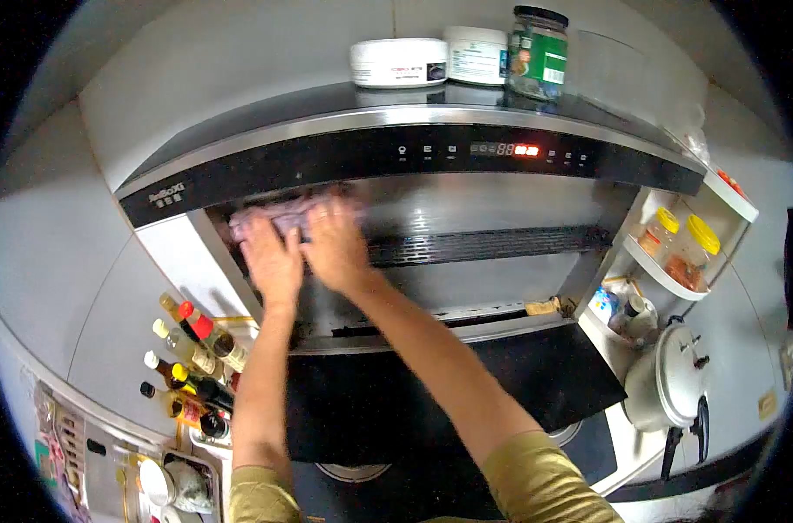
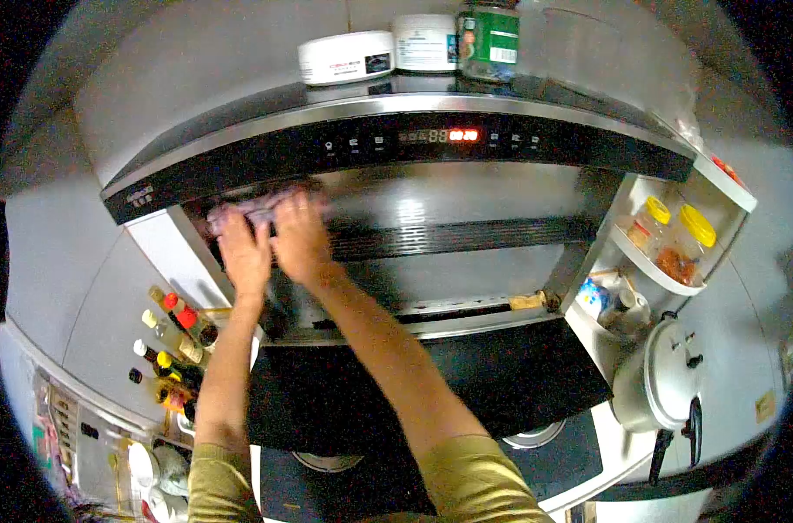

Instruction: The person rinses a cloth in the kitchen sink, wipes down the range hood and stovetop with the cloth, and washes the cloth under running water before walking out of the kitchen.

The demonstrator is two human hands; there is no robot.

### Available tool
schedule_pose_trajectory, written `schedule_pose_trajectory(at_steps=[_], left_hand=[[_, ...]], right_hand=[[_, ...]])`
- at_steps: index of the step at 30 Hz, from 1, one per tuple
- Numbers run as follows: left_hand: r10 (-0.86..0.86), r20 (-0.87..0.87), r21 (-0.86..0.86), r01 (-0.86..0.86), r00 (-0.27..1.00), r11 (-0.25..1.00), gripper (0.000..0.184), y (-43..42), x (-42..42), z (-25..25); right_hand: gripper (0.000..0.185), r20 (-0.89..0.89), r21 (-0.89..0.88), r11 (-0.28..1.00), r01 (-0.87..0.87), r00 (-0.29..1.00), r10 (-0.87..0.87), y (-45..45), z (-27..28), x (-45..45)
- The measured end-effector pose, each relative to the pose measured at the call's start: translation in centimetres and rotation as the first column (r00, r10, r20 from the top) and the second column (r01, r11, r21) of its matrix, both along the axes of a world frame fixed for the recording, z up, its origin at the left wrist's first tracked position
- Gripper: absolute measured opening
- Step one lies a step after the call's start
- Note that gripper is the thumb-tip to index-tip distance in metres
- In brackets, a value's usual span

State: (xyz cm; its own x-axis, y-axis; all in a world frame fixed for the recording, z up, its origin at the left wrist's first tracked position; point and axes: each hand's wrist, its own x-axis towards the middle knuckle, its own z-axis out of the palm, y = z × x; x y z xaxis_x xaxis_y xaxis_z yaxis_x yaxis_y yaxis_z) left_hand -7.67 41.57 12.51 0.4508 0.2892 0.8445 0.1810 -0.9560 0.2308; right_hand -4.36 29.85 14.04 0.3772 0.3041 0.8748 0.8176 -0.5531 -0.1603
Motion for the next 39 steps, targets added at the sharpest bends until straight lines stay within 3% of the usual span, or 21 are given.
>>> schedule_pose_trajectory(at_steps=[1, 4, 8, 9, 11, 12, 15, 16, 18, 20, 22, 24, 25, 26, 27, 29, 30, 32, 35, 37, 39], left_hand=[[-0.044, -0.054, -0.012, 0.044, 0.998, 0.999, 0.056, 0.6, -1.4, 1.2], [-0.14, 0.021, 0.049, 0.139, 0.99, 0.989, 0.05, 1.6, -2.4, 0.8], [-0.232, 0.03, 0.102, 0.228, 0.972, 0.968, 0.045, 0.2, -4.1, 0.1], [-0.288, 0.01, 0.138, 0.284, 0.958, 0.949, 0.043, 0.3, -3.7, -1.0], [-0.268, -0.248, 0.249, 0.329, 0.931, 0.911, 0.04, 0.8, -2.1, -4.3], [-0.223, -0.264, 0.127, 0.263, 0.938, 0.956, 0.038, -1.1, -2.2, -3.3], [-0.291, -0.316, 0.032, 0.317, 0.903, 0.948, 0.038, -4.5, -1.2, -2.4], [-0.232, -0.281, 0.167, 0.285, 0.931, 0.944, 0.038, -5.8, -0.8, -3.0], [-0.188, -0.329, 0.279, 0.286, 0.925, 0.917, 0.035, -9.2, -0.1, -2.8], [-0.169, -0.314, 0.322, 0.272, 0.934, 0.907, 0.041, -15.1, 0.2, -1.8], [-0.169, -0.248, 0.396, 0.259, 0.954, 0.881, 0.041, -20.5, 1.5, -2.3], [-0.281, -0.433, 0.201, 0.395, 0.857, 0.896, 0.039, -27.0, 1.5, 0.3], [-0.329, -0.412, 0.154, 0.421, 0.85, 0.894, 0.035, -29.8, 2.5, 0.2], [-0.379, -0.387, 0.111, 0.45, 0.841, 0.886, 0.033, -32.4, 3.5, -0.3], [-0.462, -0.247, 0.167, 0.507, 0.852, 0.846, 0.031, -34.8, 4.4, -1.2], [-0.557, 0.036, 0.298, 0.523, 0.83, 0.799, 0.027, -39.5, 6.2, -2.6], [-0.553, -0.167, 0.233, 0.578, 0.816, 0.782, 0.023, -41.5, 5.4, -1.6], [-0.669, -0.095, 0.284, 0.664, 0.737, 0.692, 0.015, -44.1, 4.8, -2.0], [-0.802, 0.046, 0.193, 0.782, 0.596, 0.593, 0.013, -45.3, 1.7, -2.9], [-0.804, 0.063, 0.0, 0.806, 0.591, 0.592, 0.012, -45.8, 1.3, -5.1], [-0.78, 0.093, -0.104, 0.785, 0.619, 0.611, 0.011, -44.8, 0.7, -5.3]], right_hand=[[0.055, 0.075, -0.016, 1.0, 0.012, 0.997, -0.01, 1.4, -0.5, -0.2], [0.05, 0.041, 0.102, 0.995, 0.002, 0.999, -0.006, 3.1, -0.2, -1.9], [0.043, 0.269, 0.045, 0.994, -0.102, 0.959, 0.086, 0.2, 0.5, -4.1], [0.042, 0.246, 0.054, 0.992, -0.116, 0.964, 0.1, -0.4, 0.4, -3.9], [0.04, 0.197, 0.083, 0.985, -0.148, 0.972, 0.13, -1.5, -0.8, -2.8], [0.031, 0.123, 0.078, 0.991, -0.108, 0.988, 0.098, -2.0, -2.3, -2.0], [0.028, -0.07, -0.107, 0.985, 0.134, 0.987, -0.142, -4.4, -3.5, -0.6], [0.026, 0.084, -0.194, 0.956, 0.222, 0.974, -0.209, -6.4, -2.7, -0.9], [0.027, 0.143, -0.231, 0.943, 0.239, 0.967, -0.21, -10.8, -1.7, -0.7], [0.036, -0.174, -0.264, 0.955, 0.133, 0.968, -0.183, -15.4, -1.3, 0.1], [0.036, -0.136, -0.524, 0.789, 0.322, 0.883, -0.45, -20.9, -1.6, 0.4], [0.034, 0.041, -0.375, 0.827, 0.418, 0.899, -0.436, -27.1, -2.4, 0.9], [0.03, 0.181, -0.248, 0.846, 0.472, 0.88, -0.439, -30.2, -2.8, 1.6], [0.029, 0.076, -0.263, 0.819, 0.51, 0.857, -0.509, -33.2, -3.0, 2.1], [0.027, -0.025, -0.285, 0.789, 0.544, 0.819, -0.574, -35.9, -3.0, 2.4], [0.023, 0.013, -0.306, 0.758, 0.576, 0.798, -0.602, -40.3, -2.0, 1.6], [0.021, 0.061, -0.266, 0.769, 0.582, 0.806, -0.589, -42.1, -2.0, 1.2], [0.016, 0.107, -0.178, 0.79, 0.587, 0.809, -0.578, -44.1, -1.8, -0.9], [0.018, -0.306, 0.185, 0.799, 0.572, 0.806, -0.506, -44.8, -4.9, -2.3], [0.021, -0.402, 0.417, 0.748, 0.516, 0.843, -0.358, -43.7, -7.1, -2.3], [0.02, -0.342, 0.268, 0.828, 0.492, 0.852, -0.396, -42.8, -7.1, -2.8]])
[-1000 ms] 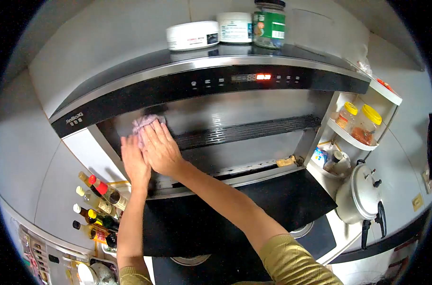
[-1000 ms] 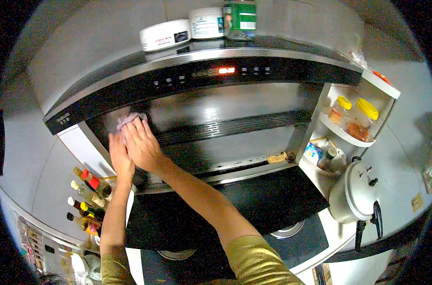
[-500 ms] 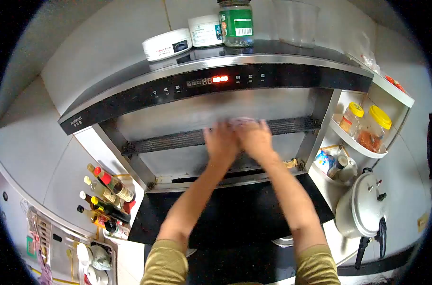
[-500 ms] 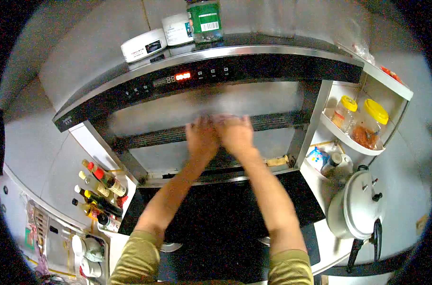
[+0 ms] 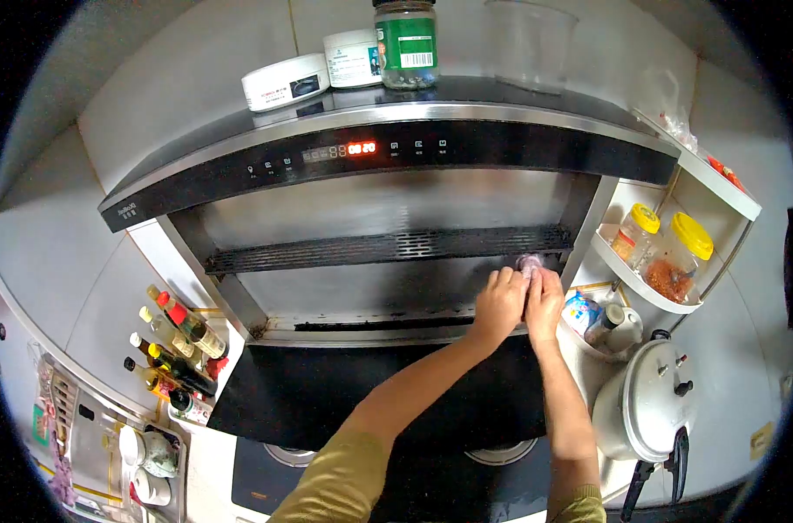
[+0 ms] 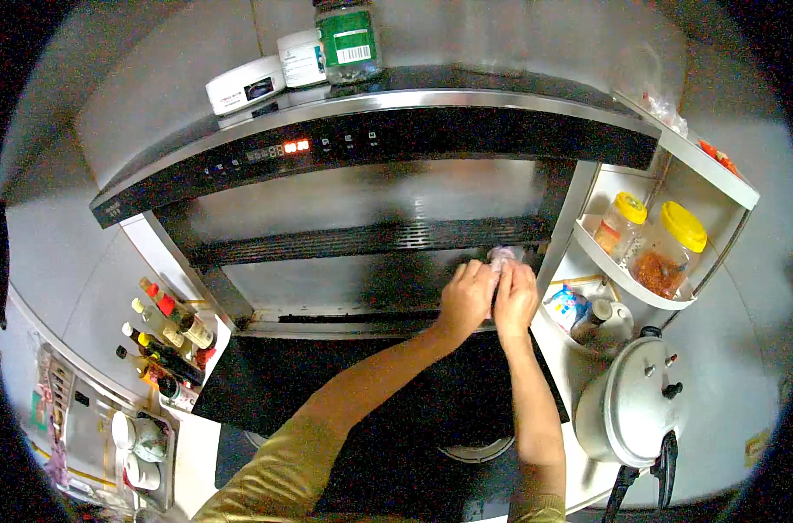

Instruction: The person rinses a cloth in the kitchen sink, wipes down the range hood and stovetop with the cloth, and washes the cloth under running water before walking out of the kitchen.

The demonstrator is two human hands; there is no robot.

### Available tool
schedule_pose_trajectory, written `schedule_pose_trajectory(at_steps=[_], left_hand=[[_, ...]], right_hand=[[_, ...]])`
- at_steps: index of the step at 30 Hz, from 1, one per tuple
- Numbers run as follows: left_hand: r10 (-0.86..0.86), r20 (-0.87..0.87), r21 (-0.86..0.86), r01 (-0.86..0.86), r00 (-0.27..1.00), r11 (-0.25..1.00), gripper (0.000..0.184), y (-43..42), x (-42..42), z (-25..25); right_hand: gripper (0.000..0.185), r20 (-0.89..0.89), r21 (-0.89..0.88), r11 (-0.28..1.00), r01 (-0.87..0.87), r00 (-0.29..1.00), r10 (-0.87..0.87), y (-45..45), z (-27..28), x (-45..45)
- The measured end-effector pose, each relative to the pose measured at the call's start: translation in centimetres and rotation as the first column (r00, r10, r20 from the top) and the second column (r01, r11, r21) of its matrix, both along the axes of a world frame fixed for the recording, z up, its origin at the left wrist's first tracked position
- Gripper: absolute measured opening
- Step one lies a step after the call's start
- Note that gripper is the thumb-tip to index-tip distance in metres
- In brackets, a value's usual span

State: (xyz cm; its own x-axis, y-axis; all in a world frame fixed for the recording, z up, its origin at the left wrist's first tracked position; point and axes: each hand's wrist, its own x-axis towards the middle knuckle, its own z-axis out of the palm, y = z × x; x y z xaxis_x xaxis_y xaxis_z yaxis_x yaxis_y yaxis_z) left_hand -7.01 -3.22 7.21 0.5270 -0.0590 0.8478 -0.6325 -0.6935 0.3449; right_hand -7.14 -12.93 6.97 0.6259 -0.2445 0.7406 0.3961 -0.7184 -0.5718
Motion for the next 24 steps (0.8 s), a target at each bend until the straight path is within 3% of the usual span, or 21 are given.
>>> schedule_pose_trajectory(at_steps=[2, 3, 4, 5, 6, 7, 8, 9, 10, 11, 14, 15, 17, 18, 19, 21, 22, 24], left_hand=[[-0.057, 0.037, 0.026, 0.057, 0.998, 0.998, 0.01, 2.5, -0.5, 1.4], [-0.09, -0.021, -0.076, 0.089, 0.996, 0.993, 0.011, 3.6, -0.6, 1.6], [-0.127, -0.075, -0.18, 0.112, 0.989, 0.977, 0.011, 4.5, -0.7, 1.6], [-0.095, -0.191, -0.168, 0.063, 0.977, 0.984, 0.017, 5.5, 0.0, 0.4], [-0.2, -0.418, -0.335, 0.054, 0.886, 0.941, 0.02, 6.5, -0.2, 0.2], [-0.33, -0.59, -0.488, 0.0, 0.736, 0.873, 0.023, 7.5, -0.5, 0.2], [-0.474, -0.691, -0.612, -0.092, 0.546, 0.785, 0.026, 8.4, -0.7, 0.0], [-0.696, -0.553, -0.823, -0.169, 0.458, 0.542, 0.031, 9.0, 1.1, -3.5], [-0.772, -0.418, -0.907, -0.179, 0.479, 0.381, 0.03, 10.0, 2.0, -4.6], [-0.822, -0.274, -0.96, -0.188, 0.498, 0.206, 0.028, 11.2, 2.5, -5.5], [-0.81, 0.092, -0.941, -0.215, 0.579, -0.261, 0.029, 16.0, 2.1, -4.2], [-0.762, 0.242, -0.862, -0.227, 0.601, -0.453, 0.033, 18.3, 2.8, -4.5], [-0.65, 0.406, -0.783, -0.122, 0.643, -0.61, 0.035, 22.6, 1.6, -1.9], [-0.66, 0.507, -0.808, 0.041, 0.554, -0.587, 0.034, 24.8, 1.3, -2.1], [-0.673, 0.588, -0.8, 0.204, 0.449, -0.564, 0.033, 26.8, 0.8, -2.5], [-0.625, 0.531, -0.831, 0.209, 0.572, -0.515, 0.034, 31.2, 0.1, -2.6], [-0.54, 0.359, -0.858, 0.041, 0.762, -0.513, 0.036, 33.4, 0.1, -1.9], [-0.456, 0.417, -0.784, 0.057, 0.786, -0.618, 0.036, 37.9, -1.1, -0.5]], right_hand=[[0.021, 0.17, 0.019, 0.998, -0.06, 0.984, 0.055, 1.7, 1.4, -0.4], [0.022, 0.182, 0.041, 0.995, -0.09, 0.98, 0.081, 2.4, 2.1, -0.7], [0.021, 0.069, 0.161, 0.977, -0.137, 0.99, 0.127, 3.0, 1.2, -0.4], [0.021, -0.034, 0.283, 0.945, -0.167, 0.982, 0.184, 3.7, -0.1, 0.5], [0.02, -0.126, 0.401, 0.898, -0.181, 0.96, 0.25, 4.4, -1.1, 1.2], [0.018, -0.11, 0.6, 0.77, -0.216, 0.931, 0.347, 5.9, -1.6, 1.4], [0.017, 0.029, 0.799, 0.526, -0.292, 0.892, 0.451, 6.7, -4.4, 3.2], [0.017, 0.097, 0.886, 0.356, -0.297, 0.87, 0.484, 7.9, -4.6, 3.1], [0.016, 0.166, 0.942, 0.175, -0.288, 0.848, 0.504, 9.2, -4.5, 3.1], [0.019, 0.119, 0.966, 0.137, -0.221, 0.842, 0.526, 10.0, -4.8, 3.6], [0.025, 0.379, 0.919, -0.318, -0.234, 0.749, 0.544, 13.6, -0.9, 2.3], [0.032, 0.424, 0.886, -0.405, -0.224, 0.743, 0.517, 14.8, -0.8, 3.0], [0.032, 0.481, 0.865, -0.424, -0.268, 0.686, 0.547, 17.5, 0.4, 3.1], [0.032, 0.509, 0.852, -0.434, -0.292, 0.654, 0.559, 18.9, 1.0, 3.2], [0.031, 0.457, 0.886, -0.359, -0.294, 0.692, 0.56, 20.2, 1.1, 3.7], [0.029, 0.331, 0.943, -0.221, -0.247, 0.744, 0.58, 21.6, 0.9, 4.3], [0.028, 0.269, 0.963, -0.151, -0.223, 0.766, 0.584, 22.2, 1.3, 4.4], [0.026, 0.298, 0.955, -0.17, -0.245, 0.765, 0.571, 22.2, 1.5, 4.7]])
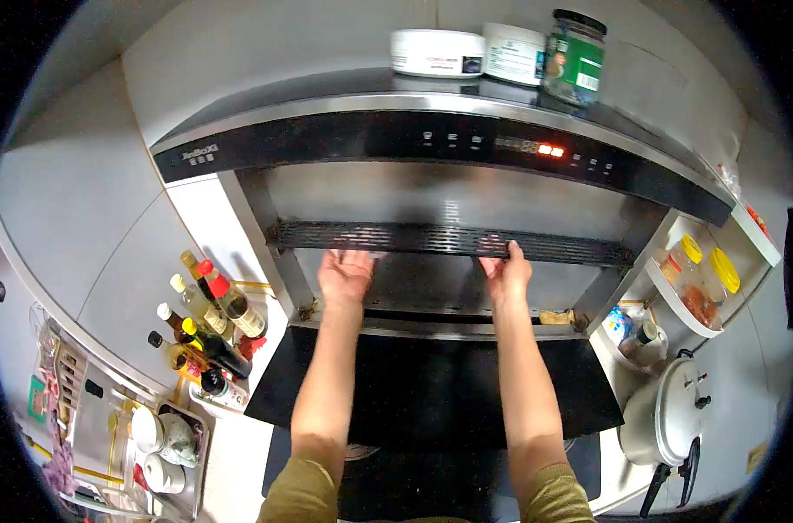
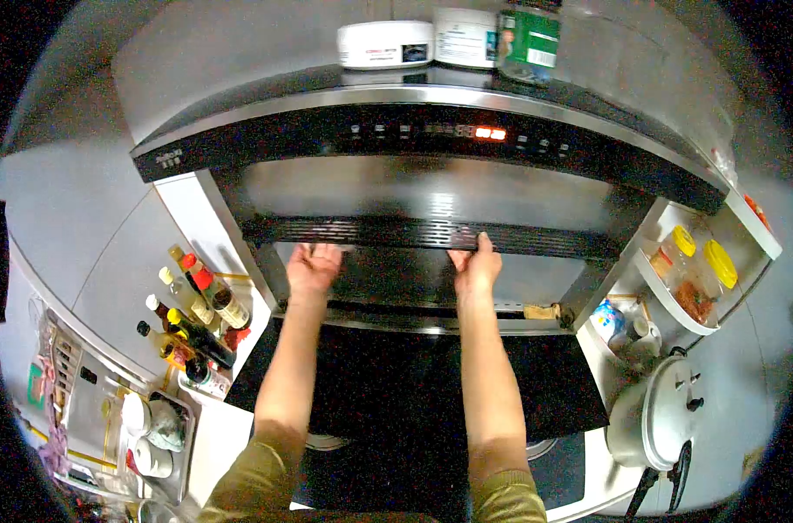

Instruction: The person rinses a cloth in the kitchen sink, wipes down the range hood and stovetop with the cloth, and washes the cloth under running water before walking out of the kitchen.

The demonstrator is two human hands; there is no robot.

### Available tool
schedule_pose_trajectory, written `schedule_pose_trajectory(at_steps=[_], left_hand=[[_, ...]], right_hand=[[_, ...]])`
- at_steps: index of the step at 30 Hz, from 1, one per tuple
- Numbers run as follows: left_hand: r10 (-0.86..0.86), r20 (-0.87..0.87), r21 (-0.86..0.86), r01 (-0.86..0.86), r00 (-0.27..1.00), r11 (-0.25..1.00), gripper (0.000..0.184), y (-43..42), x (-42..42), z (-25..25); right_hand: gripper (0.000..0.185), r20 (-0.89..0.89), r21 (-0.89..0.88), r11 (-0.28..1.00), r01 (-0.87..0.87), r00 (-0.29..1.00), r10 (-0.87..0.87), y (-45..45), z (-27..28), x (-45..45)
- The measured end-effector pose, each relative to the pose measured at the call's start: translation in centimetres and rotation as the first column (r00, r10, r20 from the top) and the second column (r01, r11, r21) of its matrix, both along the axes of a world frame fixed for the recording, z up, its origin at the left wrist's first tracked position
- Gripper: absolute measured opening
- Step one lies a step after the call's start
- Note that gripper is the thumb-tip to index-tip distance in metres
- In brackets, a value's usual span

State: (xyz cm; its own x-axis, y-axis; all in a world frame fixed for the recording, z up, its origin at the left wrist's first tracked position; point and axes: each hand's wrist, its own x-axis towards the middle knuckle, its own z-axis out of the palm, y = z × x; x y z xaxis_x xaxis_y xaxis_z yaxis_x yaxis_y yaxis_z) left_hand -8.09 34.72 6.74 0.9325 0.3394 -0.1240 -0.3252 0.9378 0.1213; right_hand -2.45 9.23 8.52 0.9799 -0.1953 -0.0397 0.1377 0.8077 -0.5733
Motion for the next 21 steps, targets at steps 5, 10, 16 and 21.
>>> schedule_pose_trajectory(at_steps=[5, 10, 16, 21], left_hand=[[0.121, -0.021, 0.029, -0.121, 0.992, 0.992, 0.035, 2.1, 0.2, 0.7], [0.04, 0.024, 0.039, -0.041, 0.999, 0.998, 0.04, -2.6, 1.2, -0.3], [-0.271, 0.204, -0.025, 0.282, 0.941, 0.959, 0.037, -12.3, 2.2, -1.9], [-0.382, 0.118, 0.014, 0.383, 0.916, 0.923, 0.026, -18.5, 3.6, -0.8]], right_hand=[[0.027, -0.002, -0.168, 0.984, -0.065, 0.998, 0.065, -0.5, 0.4, -0.8], [0.03, -0.002, -0.23, 0.967, -0.108, 0.994, 0.11, -0.8, 0.6, -1.2], [0.028, -0.095, -0.361, 0.93, -0.072, 0.995, 0.041, -1.2, -0.6, -0.5], [0.036, -0.155, -0.515, 0.857, -0.033, 0.986, -0.056, -2.1, -2.4, 1.4]])
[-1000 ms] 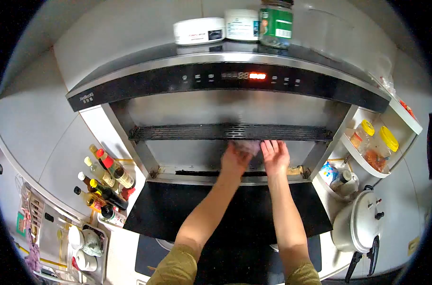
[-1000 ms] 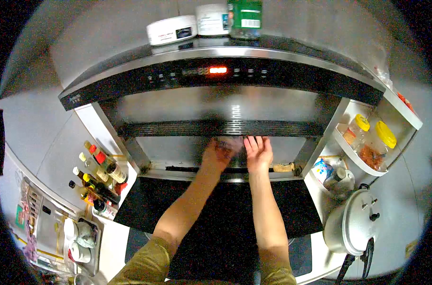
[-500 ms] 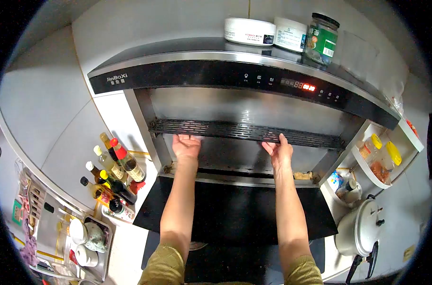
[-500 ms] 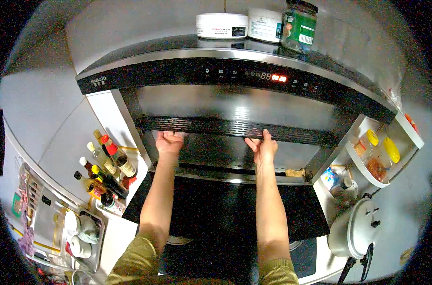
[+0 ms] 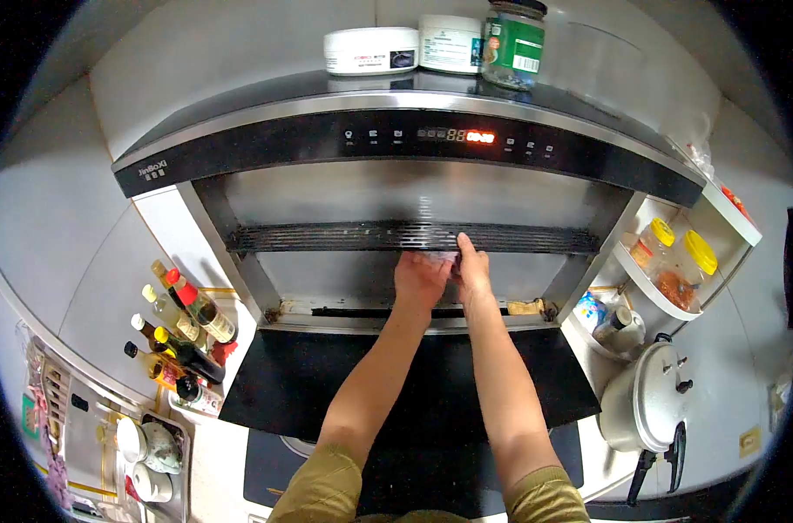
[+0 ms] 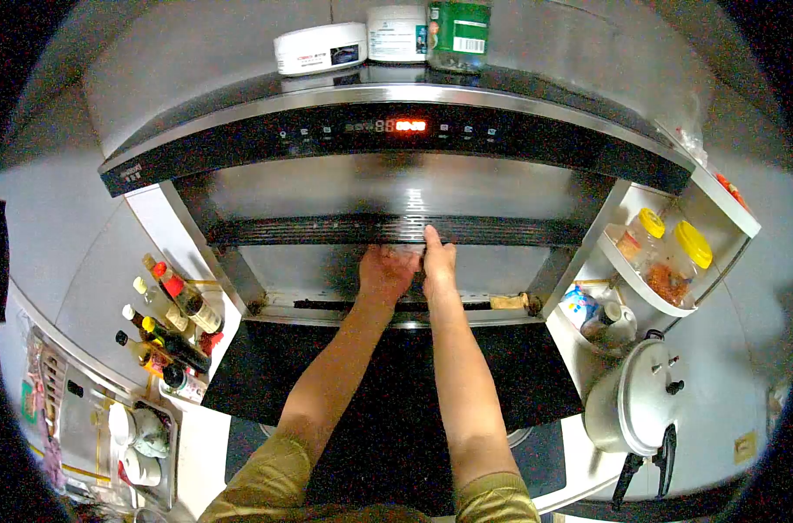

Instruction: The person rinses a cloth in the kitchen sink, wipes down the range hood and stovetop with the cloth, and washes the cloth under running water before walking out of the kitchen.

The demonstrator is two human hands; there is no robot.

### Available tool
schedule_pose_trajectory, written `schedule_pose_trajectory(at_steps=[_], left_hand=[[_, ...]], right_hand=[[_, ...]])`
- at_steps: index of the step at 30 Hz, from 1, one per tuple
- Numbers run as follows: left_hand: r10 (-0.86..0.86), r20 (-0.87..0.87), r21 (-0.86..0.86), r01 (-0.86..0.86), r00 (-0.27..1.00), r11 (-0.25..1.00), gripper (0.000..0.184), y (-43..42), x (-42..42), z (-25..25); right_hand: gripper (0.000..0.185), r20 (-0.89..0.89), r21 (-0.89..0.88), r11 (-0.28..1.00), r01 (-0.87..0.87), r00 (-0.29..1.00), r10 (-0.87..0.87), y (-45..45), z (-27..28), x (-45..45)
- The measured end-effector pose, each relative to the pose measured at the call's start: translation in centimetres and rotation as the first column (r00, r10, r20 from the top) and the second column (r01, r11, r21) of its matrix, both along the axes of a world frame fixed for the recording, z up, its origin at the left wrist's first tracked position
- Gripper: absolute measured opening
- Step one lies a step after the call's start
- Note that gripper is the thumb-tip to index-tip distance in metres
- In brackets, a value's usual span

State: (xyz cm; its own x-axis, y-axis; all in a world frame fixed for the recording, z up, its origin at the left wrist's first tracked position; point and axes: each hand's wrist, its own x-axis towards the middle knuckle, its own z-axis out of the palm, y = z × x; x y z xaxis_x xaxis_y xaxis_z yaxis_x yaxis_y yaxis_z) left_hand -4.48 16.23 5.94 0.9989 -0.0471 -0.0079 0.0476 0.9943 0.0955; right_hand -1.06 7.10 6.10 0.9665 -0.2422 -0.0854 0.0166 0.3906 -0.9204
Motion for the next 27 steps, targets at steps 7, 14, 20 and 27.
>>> schedule_pose_trajectory(at_steps=[7, 14, 20, 27], left_hand=[[0.088, 0.053, 0.231, -0.098, 0.995, 0.968, 0.031, 0.9, 0.1, 0.1], [0.458, -0.297, 0.139, -0.437, 0.838, 0.889, 0.027, 16.6, -2.1, 2.5], [0.618, -0.165, 0.097, -0.611, 0.769, 0.786, 0.03, 26.1, -2.5, -0.2], [0.437, -0.11, 0.211, -0.409, 0.893, 0.888, 0.025, 17.8, -3.7, 0.1]], right_hand=[[0.033, -0.06, -0.056, 0.998, 0.039, 0.997, -0.042, 0.1, 1.7, -0.8], [0.036, -0.126, -0.128, 0.975, -0.182, 0.978, 0.166, -1.2, 2.3, -2.0], [0.038, -0.097, -0.131, 0.973, -0.192, 0.979, 0.18, -0.9, 1.8, -1.6], [0.038, -0.096, -0.106, 0.976, -0.189, 0.979, 0.179, -0.6, 1.9, -1.6]])
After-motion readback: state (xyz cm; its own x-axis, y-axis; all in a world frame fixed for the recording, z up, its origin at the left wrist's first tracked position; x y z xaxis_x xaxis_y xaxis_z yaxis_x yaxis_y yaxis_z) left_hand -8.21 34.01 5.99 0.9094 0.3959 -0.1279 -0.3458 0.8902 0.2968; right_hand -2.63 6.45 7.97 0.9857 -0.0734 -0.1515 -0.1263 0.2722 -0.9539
